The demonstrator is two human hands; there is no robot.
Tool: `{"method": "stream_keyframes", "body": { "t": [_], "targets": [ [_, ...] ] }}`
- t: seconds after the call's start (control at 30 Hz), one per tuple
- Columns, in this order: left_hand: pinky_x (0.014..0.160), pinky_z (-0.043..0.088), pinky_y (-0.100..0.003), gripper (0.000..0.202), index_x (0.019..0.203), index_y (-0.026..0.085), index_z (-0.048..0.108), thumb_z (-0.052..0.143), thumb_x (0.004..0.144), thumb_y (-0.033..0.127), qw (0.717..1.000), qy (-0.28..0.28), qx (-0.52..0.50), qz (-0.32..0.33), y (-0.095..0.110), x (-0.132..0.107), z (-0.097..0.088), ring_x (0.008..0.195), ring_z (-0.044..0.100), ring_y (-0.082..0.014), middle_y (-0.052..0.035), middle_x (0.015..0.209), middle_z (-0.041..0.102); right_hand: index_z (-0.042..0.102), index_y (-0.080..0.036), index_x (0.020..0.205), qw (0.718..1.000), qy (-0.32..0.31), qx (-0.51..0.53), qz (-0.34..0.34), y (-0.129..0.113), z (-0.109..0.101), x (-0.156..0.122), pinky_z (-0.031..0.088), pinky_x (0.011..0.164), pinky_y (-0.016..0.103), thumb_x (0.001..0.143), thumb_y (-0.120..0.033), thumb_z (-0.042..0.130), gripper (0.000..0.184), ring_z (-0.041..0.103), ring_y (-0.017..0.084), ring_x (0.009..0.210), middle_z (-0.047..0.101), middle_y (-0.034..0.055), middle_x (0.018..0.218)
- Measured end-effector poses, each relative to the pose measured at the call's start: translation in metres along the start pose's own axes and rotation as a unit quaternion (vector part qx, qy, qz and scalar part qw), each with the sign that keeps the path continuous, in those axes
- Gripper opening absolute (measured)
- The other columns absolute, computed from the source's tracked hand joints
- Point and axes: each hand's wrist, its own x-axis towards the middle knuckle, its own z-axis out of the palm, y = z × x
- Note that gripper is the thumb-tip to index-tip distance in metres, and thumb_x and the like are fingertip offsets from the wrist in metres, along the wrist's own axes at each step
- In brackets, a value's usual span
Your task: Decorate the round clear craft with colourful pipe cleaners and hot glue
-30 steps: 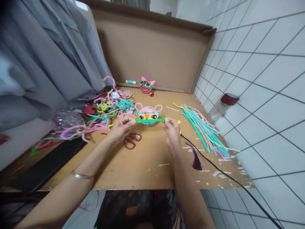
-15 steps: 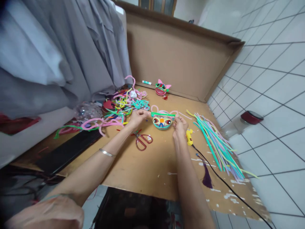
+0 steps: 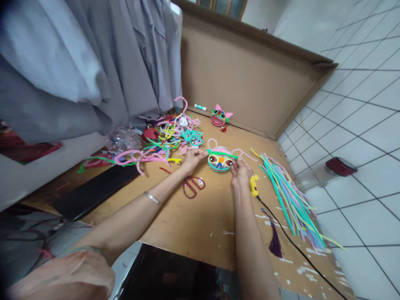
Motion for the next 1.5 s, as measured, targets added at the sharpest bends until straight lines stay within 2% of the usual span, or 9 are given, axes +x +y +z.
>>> {"method": "stream_keyframes", "body": {
  "t": [0.27,0.5,0.67,0.9,1.1,1.33,1.5],
  "targets": [
    [0.058,0.035,-0.023,0.027,0.055,0.013,0.061,0.077,0.061,0.034,1.000,-0.001,-0.015,0.003,-0.003,-0.001,0.002,0.053,0.041,-0.0078,0.0036,0.051,0.052,0.057,-0.018,0.063,0.999,-0.002,0.023,-0.022,0.009,-0.001,0.006,0.049,0.048,0.013,0.072,-0.010,0.071,0.018,0.059,0.005,0.045,0.062,-0.0076,0.049],
    [0.056,0.033,-0.023,0.027,0.052,0.013,0.060,0.079,0.059,0.031,0.999,0.015,-0.027,-0.012,-0.006,-0.001,0.002,0.052,0.040,-0.0072,0.0038,0.049,0.051,0.057,-0.017,0.063,0.999,0.016,0.029,0.007,0.008,0.001,0.008,0.049,0.049,0.012,0.072,-0.007,0.068,0.017,0.058,0.004,0.042,0.061,-0.0077,0.047],
    [0.057,0.035,-0.023,0.036,0.051,0.014,0.057,0.084,0.051,0.038,0.999,0.011,-0.045,-0.028,-0.012,0.000,-0.001,0.051,0.041,-0.0066,0.0040,0.049,0.050,0.057,-0.017,0.061,0.999,-0.003,0.043,0.008,0.011,0.000,0.006,0.049,0.049,0.013,0.070,-0.008,0.068,0.017,0.058,0.004,0.043,0.062,-0.0071,0.047],
    [0.059,0.040,-0.024,0.048,0.057,0.015,0.061,0.087,0.037,0.050,0.998,0.003,-0.044,-0.037,-0.013,0.004,-0.008,0.053,0.045,-0.0078,0.0032,0.051,0.055,0.058,-0.018,0.063,0.997,-0.047,0.051,0.023,0.015,-0.004,0.008,0.046,0.048,0.013,0.067,-0.013,0.073,0.016,0.057,0.005,0.043,0.062,-0.0076,0.048],
    [0.060,0.041,-0.023,0.046,0.060,0.014,0.063,0.087,0.041,0.048,0.999,0.006,-0.035,-0.032,-0.013,0.003,-0.013,0.053,0.048,-0.0070,0.0036,0.053,0.057,0.058,-0.017,0.060,0.995,-0.057,0.070,0.048,0.019,-0.005,0.008,0.044,0.049,0.013,0.068,-0.013,0.073,0.018,0.054,0.004,0.042,0.061,-0.0070,0.046],
    [0.062,0.044,-0.022,0.037,0.059,0.015,0.064,0.088,0.045,0.038,0.999,-0.004,-0.039,-0.032,-0.009,0.000,-0.017,0.055,0.050,-0.0069,0.0048,0.053,0.056,0.057,-0.016,0.057,0.992,-0.057,0.093,0.070,0.021,-0.004,0.007,0.044,0.049,0.014,0.067,-0.006,0.071,0.020,0.053,0.004,0.041,0.058,-0.0062,0.043],
    [0.064,0.046,-0.022,0.036,0.059,0.016,0.062,0.089,0.047,0.036,0.998,-0.005,-0.044,-0.037,-0.009,0.001,-0.018,0.056,0.051,-0.0074,0.0049,0.054,0.057,0.055,-0.016,0.056,0.991,-0.044,0.084,0.093,0.025,-0.003,0.008,0.040,0.043,0.013,0.065,-0.006,0.073,0.023,0.047,0.003,0.036,0.053,-0.0078,0.038]
  ]
}}
